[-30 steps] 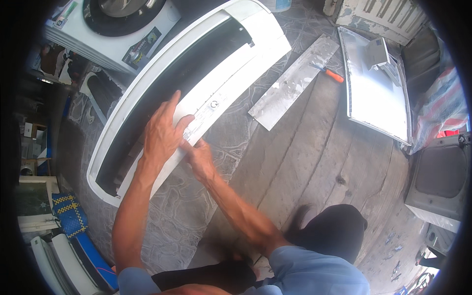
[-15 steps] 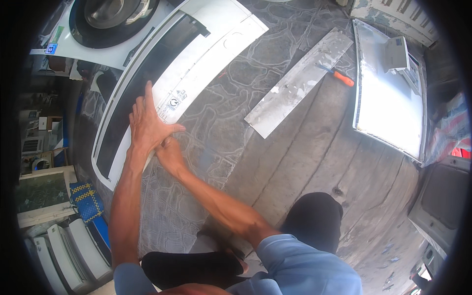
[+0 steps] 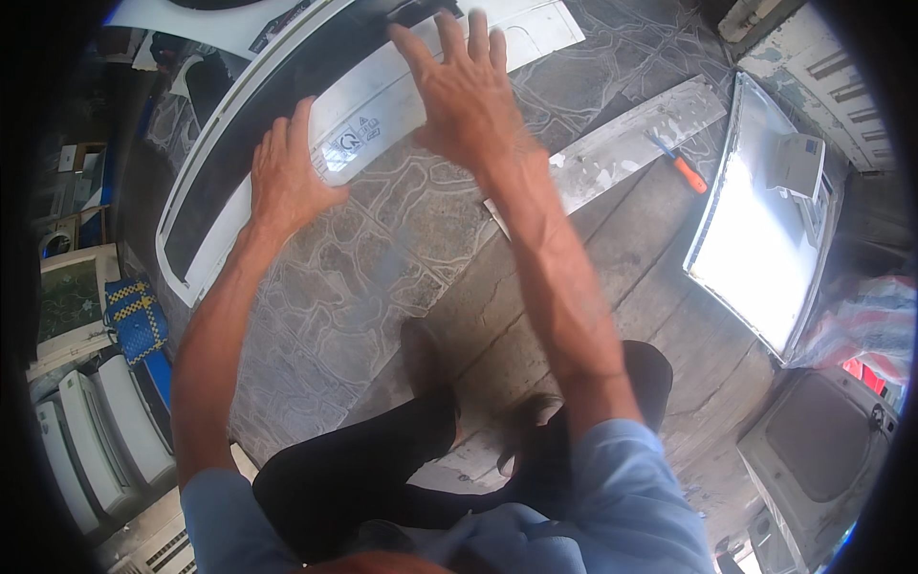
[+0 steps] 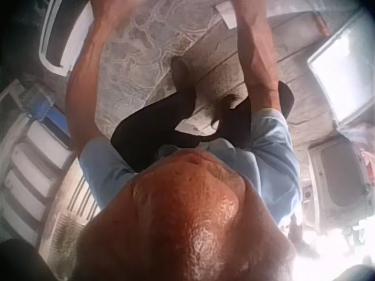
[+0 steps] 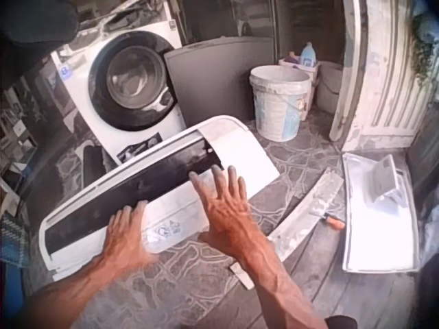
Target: The person disassembles a wall-mounted air conditioner unit using a screwdriver. They remove the front cover, filters, and internal components, then reassemble the unit.
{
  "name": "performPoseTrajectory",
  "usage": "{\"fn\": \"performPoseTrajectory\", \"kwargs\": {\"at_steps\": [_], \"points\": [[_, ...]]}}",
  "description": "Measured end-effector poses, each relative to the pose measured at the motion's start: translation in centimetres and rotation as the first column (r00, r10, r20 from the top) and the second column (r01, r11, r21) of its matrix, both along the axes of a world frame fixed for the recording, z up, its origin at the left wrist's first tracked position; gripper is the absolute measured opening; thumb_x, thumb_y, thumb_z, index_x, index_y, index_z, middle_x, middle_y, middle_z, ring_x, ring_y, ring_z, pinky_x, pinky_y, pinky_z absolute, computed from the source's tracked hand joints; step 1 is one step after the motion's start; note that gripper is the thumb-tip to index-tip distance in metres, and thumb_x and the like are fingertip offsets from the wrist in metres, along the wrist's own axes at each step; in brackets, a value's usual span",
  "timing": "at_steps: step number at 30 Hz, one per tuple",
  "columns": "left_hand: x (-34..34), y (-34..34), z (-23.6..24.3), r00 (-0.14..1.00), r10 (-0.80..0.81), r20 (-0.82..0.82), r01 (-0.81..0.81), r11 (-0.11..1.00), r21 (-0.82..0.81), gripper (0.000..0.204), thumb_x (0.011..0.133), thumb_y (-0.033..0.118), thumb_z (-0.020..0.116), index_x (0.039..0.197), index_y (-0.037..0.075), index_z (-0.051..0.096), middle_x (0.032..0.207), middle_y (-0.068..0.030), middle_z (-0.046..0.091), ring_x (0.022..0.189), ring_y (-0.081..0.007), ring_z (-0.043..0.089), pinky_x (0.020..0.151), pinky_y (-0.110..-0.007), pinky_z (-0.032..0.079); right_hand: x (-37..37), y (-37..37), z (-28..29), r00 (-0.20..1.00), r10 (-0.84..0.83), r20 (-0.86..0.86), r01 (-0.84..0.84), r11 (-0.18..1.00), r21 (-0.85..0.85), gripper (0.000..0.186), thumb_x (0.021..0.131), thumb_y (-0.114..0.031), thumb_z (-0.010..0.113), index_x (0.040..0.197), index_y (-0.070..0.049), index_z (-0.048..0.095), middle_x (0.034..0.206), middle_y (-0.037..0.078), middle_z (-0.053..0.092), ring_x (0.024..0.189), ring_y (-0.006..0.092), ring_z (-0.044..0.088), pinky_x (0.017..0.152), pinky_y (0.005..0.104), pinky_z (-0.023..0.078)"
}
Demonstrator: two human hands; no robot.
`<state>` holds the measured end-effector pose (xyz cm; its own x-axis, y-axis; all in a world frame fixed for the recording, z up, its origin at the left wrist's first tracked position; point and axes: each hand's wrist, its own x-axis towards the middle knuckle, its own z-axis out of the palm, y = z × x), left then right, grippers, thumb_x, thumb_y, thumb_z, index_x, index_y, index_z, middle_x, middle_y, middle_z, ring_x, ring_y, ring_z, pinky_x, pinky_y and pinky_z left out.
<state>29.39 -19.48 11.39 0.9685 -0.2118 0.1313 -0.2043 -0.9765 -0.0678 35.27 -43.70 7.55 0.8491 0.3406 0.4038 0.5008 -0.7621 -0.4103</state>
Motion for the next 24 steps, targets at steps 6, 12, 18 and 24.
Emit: {"fn": "performPoseTrajectory", "kwargs": {"at_steps": [6, 12, 18, 24], "points": [[-0.3, 5.1, -1.3, 0.984, -0.146, 0.106, 0.16, 0.977, -0.142, 0.128, 0.057, 0.036, 0.099, 0.161, 0.008, 0.031, 0.131, -0.0209, 0.054, 0.124, -0.041, 0.051, 0.107, -0.053, 0.04, 7.3, 1.1, -0.7, 0.86, 0.445, 0.25, -0.319, 0.851, -0.417, 0.125, 0.054, -0.038, 0.098, 0.157, -0.003, 0.035, 0.145, 0.023, 0.049, 0.141, 0.0406, 0.044, 0.121, 0.0559, 0.03], [-6.4, 14.5, -0.3, 0.979, 0.113, 0.168, -0.092, 0.987, -0.132, 0.13, 0.059, 0.036, 0.098, 0.164, 0.01, 0.025, 0.152, -0.0232, 0.041, 0.147, -0.0454, 0.031, 0.122, -0.061, 0.024, 8.4, 0.8, 2.0, 0.886, 0.45, 0.114, -0.358, 0.818, -0.451, 0.131, 0.054, -0.05, 0.096, 0.158, -0.003, 0.032, 0.144, 0.024, 0.046, 0.137, 0.0424, 0.045, 0.122, 0.0543, 0.029], [-9.8, 16.2, -1.3, 0.967, 0.137, 0.214, -0.152, 0.987, 0.059, 0.132, 0.059, 0.017, 0.095, 0.166, 0.015, 0.019, 0.15, -0.0228, 0.036, 0.142, -0.0439, 0.035, 0.123, -0.061, 0.021, 8.3, 0.0, 4.6, 0.932, 0.362, 0.01, -0.347, 0.901, -0.26, 0.117, 0.074, -0.049, 0.09, 0.162, -0.008, 0.026, 0.156, 0.027, 0.04, 0.144, 0.047, 0.04, 0.122, 0.0505, 0.033], [-8.6, 14.4, -2.6, 0.969, 0.131, 0.21, -0.121, 0.991, -0.056, 0.12, 0.061, 0.011, 0.088, 0.165, 0.012, 0.026, 0.144, -0.0241, 0.041, 0.135, -0.044, 0.04, 0.117, -0.058, 0.028, 12.9, -9.9, 7.4, 0.991, -0.05, -0.123, 0.041, 0.997, -0.069, 0.108, 0.084, -0.049, 0.083, 0.163, -0.005, 0.024, 0.157, 0.029, 0.041, 0.146, 0.043, 0.041, 0.121, 0.0482, 0.036]]}}
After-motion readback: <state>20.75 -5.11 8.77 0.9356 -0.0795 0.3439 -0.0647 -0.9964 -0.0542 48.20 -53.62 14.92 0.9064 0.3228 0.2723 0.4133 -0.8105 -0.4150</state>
